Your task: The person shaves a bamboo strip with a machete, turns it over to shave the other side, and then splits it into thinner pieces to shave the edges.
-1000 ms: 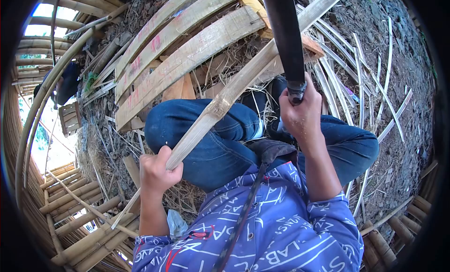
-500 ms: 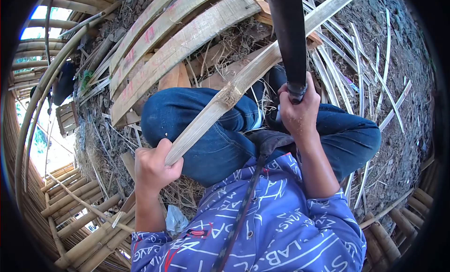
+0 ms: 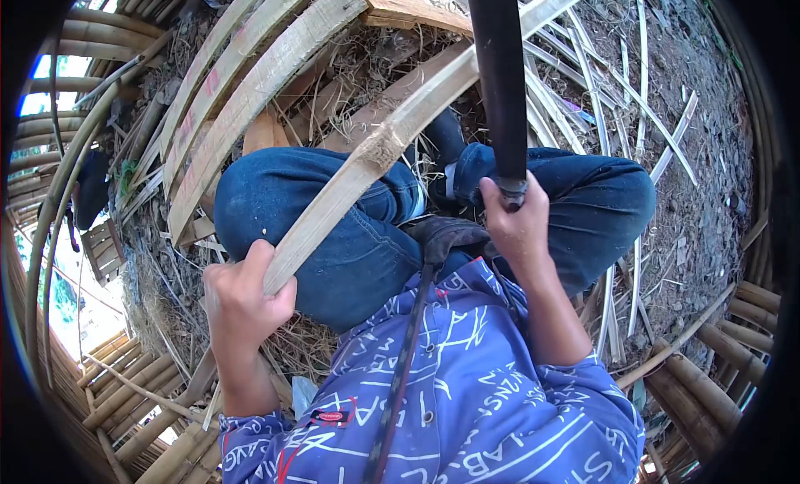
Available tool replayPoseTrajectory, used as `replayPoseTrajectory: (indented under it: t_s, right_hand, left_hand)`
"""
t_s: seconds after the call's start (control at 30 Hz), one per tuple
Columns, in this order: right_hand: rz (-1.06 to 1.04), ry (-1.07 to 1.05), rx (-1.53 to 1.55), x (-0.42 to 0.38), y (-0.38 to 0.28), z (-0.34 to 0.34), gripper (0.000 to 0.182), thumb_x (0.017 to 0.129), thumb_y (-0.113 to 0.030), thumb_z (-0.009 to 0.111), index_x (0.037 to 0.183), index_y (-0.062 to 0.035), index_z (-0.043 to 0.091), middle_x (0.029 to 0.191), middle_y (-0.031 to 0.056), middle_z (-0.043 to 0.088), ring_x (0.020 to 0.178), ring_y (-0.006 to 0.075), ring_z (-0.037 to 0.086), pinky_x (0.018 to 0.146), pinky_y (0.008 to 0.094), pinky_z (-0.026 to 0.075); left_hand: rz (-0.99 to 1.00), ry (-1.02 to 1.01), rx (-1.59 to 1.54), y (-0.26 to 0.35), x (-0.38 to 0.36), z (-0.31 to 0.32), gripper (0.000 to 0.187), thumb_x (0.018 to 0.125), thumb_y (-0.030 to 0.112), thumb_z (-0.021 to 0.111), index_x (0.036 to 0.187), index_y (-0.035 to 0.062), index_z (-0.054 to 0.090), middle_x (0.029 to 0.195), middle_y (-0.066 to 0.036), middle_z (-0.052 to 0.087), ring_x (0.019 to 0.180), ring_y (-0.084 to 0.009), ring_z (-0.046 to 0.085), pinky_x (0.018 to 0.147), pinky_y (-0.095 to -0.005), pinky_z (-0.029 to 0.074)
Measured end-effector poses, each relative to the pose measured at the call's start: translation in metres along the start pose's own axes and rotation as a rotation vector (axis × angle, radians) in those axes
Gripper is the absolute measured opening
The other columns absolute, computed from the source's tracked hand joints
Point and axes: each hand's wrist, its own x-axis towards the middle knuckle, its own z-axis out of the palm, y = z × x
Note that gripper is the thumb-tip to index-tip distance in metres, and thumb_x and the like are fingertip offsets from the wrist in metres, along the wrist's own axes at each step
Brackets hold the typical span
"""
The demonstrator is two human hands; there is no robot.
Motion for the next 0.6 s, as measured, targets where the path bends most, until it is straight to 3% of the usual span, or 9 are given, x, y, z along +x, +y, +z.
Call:
replayPoseTrajectory:
  t_s: [0.1, 0.3, 0.43, 0.5, 0.57, 0.6]
  right_hand:
    - [-0.073, 0.042, -0.057, 0.012, 0.013, -0.021, 0.012, 0.083, -0.005, 0.065, 0.091, 0.0025, 0.059, 0.062, 0.0037, 0.057, 0.060, 0.0050, 0.049, 0.053, 0.0247, 0.042]
    - [-0.039, -0.153, 0.017, -0.008, -0.003, -0.008, 0.015, 0.079, 0.001, 0.055, 0.093, 0.0026, 0.057, 0.067, 0.0025, 0.055, 0.060, 0.0067, 0.048, 0.053, 0.0247, 0.040]
    - [0.029, 0.000, 0.003, 0.011, -0.006, -0.017, 0.011, 0.076, 0.004, 0.053, 0.086, 0.0018, 0.053, 0.061, 0.0013, 0.050, 0.057, 0.0065, 0.047, 0.050, 0.0246, 0.039]
    - [-0.035, -0.020, 0.056, 0.001, -0.001, -0.001, 0.016, 0.074, 0.004, 0.054, 0.091, 0.0020, 0.054, 0.061, 0.0047, 0.052, 0.057, 0.0089, 0.051, 0.053, 0.0257, 0.042]
    - [-0.071, -0.094, -0.046, -0.010, 0.011, 0.008, 0.026, 0.071, 0.004, 0.056, 0.097, 0.0015, 0.055, 0.066, 0.0157, 0.058, 0.061, 0.0151, 0.060, 0.059, 0.0286, 0.047]
    - [-0.092, -0.070, -0.049, -0.005, 0.009, 0.003, 0.024, 0.071, 0.004, 0.056, 0.095, 0.0017, 0.054, 0.065, 0.0160, 0.058, 0.060, 0.0156, 0.060, 0.058, 0.0292, 0.047]
  left_hand:
    - [0.020, -0.028, 0.016, 0.003, 0.002, 0.000, 0.024, 0.060, 0.005, 0.067, 0.074, 0.0078, 0.049, 0.050, -0.010, 0.051, 0.044, -0.0299, 0.056, 0.043, -0.0389, 0.041]
    - [0.011, 0.014, 0.002, 0.005, 0.007, 0.002, 0.022, 0.061, 0.004, 0.066, 0.074, 0.0067, 0.048, 0.049, -0.010, 0.050, 0.043, -0.0303, 0.055, 0.042, -0.0392, 0.041]
    - [0.028, -0.008, -0.013, 0.005, 0.005, 0.002, 0.022, 0.062, 0.004, 0.066, 0.075, 0.0066, 0.049, 0.048, -0.010, 0.050, 0.044, -0.0298, 0.056, 0.042, -0.0383, 0.042]
    - [0.032, 0.008, 0.009, 0.006, 0.007, 0.002, 0.022, 0.062, 0.004, 0.066, 0.075, 0.0066, 0.049, 0.048, -0.010, 0.050, 0.044, -0.0298, 0.056, 0.043, -0.0382, 0.043]
    - [-0.019, 0.003, -0.027, 0.007, 0.007, 0.001, 0.021, 0.062, 0.003, 0.066, 0.075, 0.0068, 0.049, 0.049, -0.010, 0.050, 0.044, -0.0299, 0.056, 0.042, -0.0384, 0.042]
    - [-0.023, 0.006, -0.025, 0.008, 0.008, 0.001, 0.021, 0.062, 0.003, 0.066, 0.075, 0.0068, 0.049, 0.049, -0.010, 0.050, 0.044, -0.0299, 0.056, 0.042, -0.0384, 0.042]
